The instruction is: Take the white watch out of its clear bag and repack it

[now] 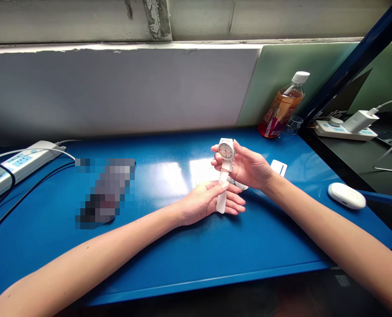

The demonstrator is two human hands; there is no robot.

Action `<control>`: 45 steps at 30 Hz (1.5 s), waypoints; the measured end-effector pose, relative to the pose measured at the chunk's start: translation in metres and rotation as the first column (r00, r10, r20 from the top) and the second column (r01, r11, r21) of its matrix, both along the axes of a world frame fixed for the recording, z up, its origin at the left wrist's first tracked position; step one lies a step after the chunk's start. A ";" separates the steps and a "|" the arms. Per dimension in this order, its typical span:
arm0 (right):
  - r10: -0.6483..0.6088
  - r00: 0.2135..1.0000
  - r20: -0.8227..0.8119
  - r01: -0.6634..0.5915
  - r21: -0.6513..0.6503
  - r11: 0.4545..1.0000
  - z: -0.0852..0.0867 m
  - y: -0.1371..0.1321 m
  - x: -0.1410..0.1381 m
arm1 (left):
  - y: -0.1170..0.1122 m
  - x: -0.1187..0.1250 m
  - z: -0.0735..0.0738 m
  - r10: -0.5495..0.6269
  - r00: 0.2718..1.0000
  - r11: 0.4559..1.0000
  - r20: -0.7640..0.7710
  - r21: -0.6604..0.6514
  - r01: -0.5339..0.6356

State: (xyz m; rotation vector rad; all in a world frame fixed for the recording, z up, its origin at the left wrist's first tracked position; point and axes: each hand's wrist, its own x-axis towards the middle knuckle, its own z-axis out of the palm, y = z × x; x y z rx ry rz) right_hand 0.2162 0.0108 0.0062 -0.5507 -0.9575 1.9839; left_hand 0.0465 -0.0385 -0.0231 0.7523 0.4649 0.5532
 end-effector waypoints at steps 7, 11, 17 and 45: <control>-0.176 0.977 0.118 0.172 0.044 0.984 -0.010 0.005 -0.005 | -0.001 -0.001 -0.002 -0.030 0.999 0.998 0.018 0.048 0.029; -0.095 0.990 0.101 0.089 0.063 0.994 -0.006 0.000 -0.006 | -0.001 0.000 -0.003 -0.056 0.998 0.996 0.015 0.068 0.055; 0.092 0.991 0.092 -0.102 0.114 0.988 0.003 -0.010 -0.005 | 0.000 -0.001 -0.003 -0.060 0.998 0.994 -0.022 0.090 0.062; 0.178 0.982 0.068 -0.179 0.006 0.984 0.011 -0.005 -0.001 | 0.001 -0.002 -0.004 -0.060 0.998 0.997 0.011 0.043 0.060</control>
